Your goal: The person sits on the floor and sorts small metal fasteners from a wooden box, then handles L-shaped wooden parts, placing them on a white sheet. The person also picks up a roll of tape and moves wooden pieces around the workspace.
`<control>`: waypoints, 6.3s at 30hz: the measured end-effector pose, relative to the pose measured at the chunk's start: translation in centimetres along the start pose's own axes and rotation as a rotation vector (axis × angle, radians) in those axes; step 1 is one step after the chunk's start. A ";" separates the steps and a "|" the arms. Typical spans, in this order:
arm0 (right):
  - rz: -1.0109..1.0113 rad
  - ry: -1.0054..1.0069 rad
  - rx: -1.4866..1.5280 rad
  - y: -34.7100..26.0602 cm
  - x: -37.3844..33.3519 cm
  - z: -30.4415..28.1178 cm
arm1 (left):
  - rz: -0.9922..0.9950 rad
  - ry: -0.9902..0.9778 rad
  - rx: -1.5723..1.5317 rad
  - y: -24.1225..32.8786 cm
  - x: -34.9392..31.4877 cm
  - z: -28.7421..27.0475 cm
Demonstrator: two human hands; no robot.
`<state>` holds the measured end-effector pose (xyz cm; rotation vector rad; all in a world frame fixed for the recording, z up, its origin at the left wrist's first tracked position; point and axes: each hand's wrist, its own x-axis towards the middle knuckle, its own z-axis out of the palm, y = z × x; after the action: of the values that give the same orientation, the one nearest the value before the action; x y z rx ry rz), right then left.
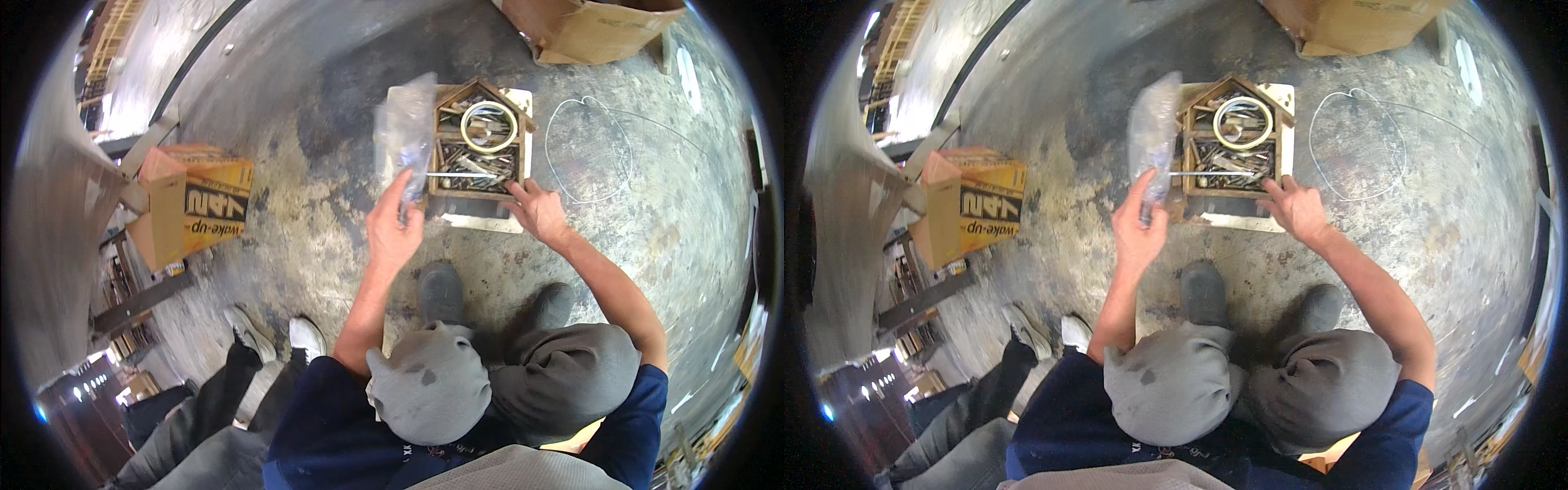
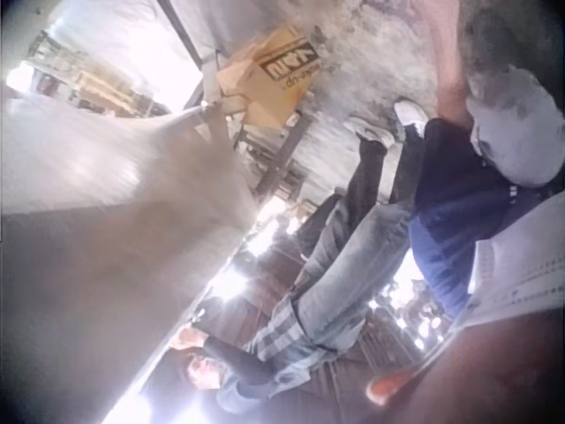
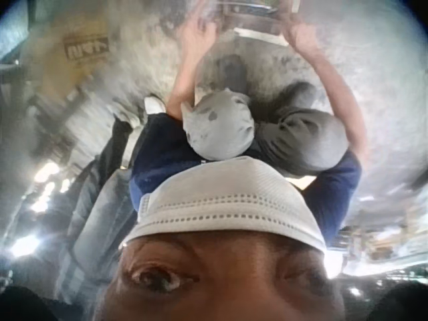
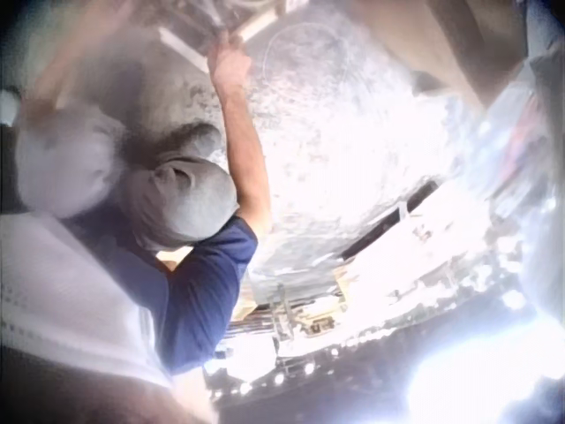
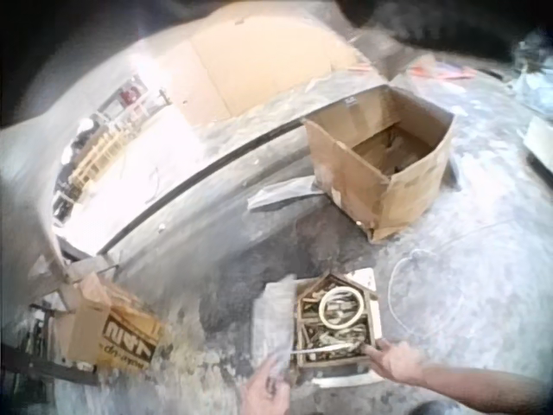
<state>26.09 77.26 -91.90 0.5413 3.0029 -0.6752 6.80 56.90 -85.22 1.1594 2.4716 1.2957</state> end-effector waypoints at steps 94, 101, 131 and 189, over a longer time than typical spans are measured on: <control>1.073 0.033 1.332 -19.0 -46.1 -50.0 | -0.242 -0.645 0.187 53.1 8.4 -19.7; 1.319 0.076 1.056 -13.3 -53.1 -49.3 | -0.509 -0.742 -0.163 60.2 11.8 -14.7; 2.088 0.608 1.546 4.1 -64.7 -60.8 | 0.195 -1.367 0.364 99.1 25.7 43.5; 1.612 0.485 0.285 105.2 -99.1 -84.2 | 0.463 -1.028 0.571 133.4 15.8 109.2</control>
<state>159.61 168.85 -50.00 2.7759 1.5866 -0.7228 118.77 184.31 -50.68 1.9299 1.8051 -0.1187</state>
